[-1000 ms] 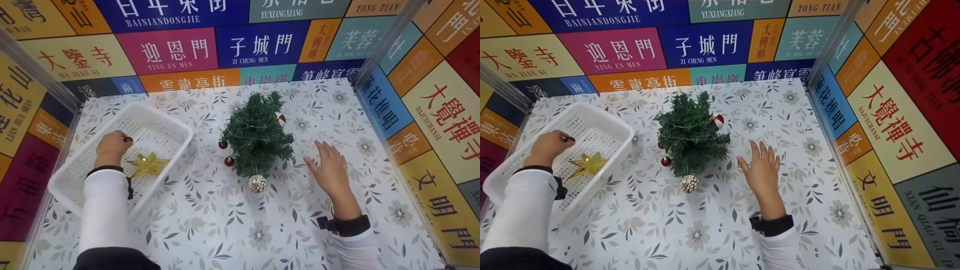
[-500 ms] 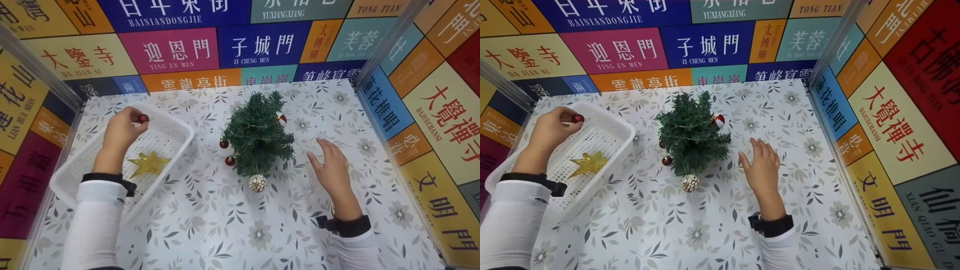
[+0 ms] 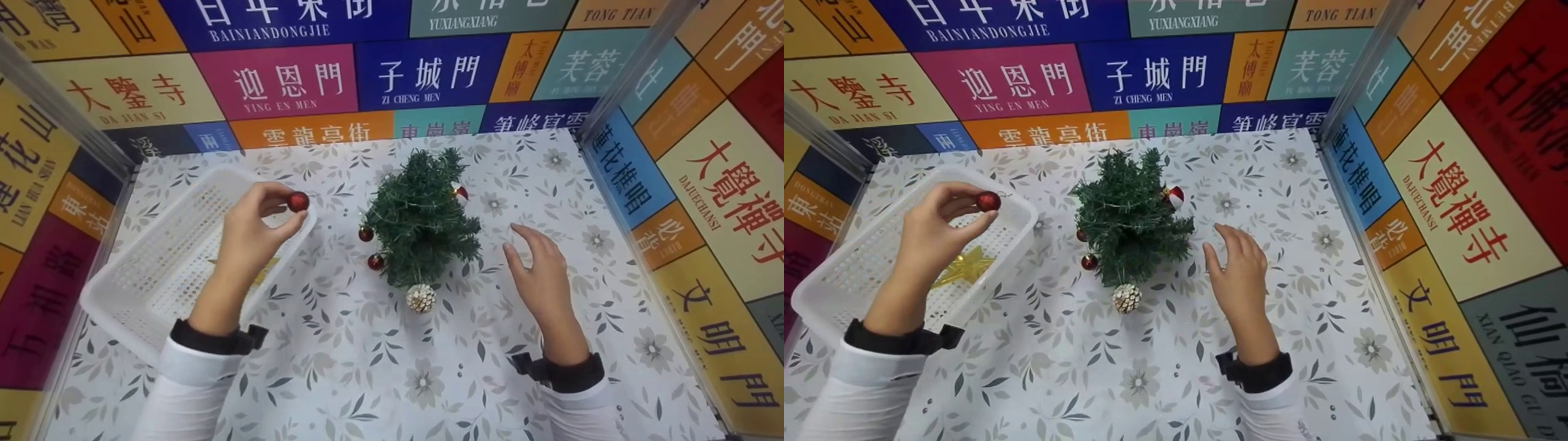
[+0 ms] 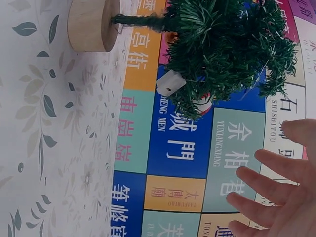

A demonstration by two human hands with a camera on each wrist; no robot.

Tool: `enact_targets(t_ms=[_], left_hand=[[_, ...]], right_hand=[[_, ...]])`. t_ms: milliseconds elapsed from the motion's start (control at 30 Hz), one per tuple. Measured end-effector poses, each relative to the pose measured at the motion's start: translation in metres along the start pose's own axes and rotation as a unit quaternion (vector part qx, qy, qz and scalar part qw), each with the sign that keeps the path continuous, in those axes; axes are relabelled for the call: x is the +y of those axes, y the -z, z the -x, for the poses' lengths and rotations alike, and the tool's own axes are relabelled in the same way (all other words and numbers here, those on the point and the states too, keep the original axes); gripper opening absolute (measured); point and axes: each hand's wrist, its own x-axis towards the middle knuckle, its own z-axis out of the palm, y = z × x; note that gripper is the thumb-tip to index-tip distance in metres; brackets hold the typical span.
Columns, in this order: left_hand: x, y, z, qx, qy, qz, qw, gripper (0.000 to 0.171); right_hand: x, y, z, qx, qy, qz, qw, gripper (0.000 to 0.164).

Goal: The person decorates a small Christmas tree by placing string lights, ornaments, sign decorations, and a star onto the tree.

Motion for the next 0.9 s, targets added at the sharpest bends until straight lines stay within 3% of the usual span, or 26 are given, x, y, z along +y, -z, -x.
enact_targets(t_ms=[100,200,433,600,767,900], left_hand=[[0.018,-0.014,0.011,-0.004,-0.044,0.064,0.9970,0.035],[0.032,-0.030,0.022,-0.031,-0.076,0.127,0.9885,0.036],[0.048,-0.063,0.045,-0.085,-0.109,0.206,0.9687,0.039],[0.059,-0.080,0.061,-0.107,-0.078,0.261,0.9561,0.038],[0.080,-0.084,0.073,-0.133,-0.034,0.315,0.9393,0.033],[0.086,-0.089,0.079,-0.148,-0.020,0.345,0.9266,0.032]], right_hand=[[-0.007,0.002,0.002,0.016,0.010,-0.020,1.000,0.036],[-0.016,0.003,0.006,0.040,0.029,-0.048,0.998,0.032],[-0.041,0.000,0.018,0.073,0.103,-0.111,0.986,0.026],[-0.058,-0.006,0.027,0.033,0.143,-0.157,0.977,0.032],[-0.073,-0.011,0.035,-0.015,0.167,-0.207,0.964,0.038],[-0.079,-0.013,0.039,-0.051,0.176,-0.226,0.957,0.040]])
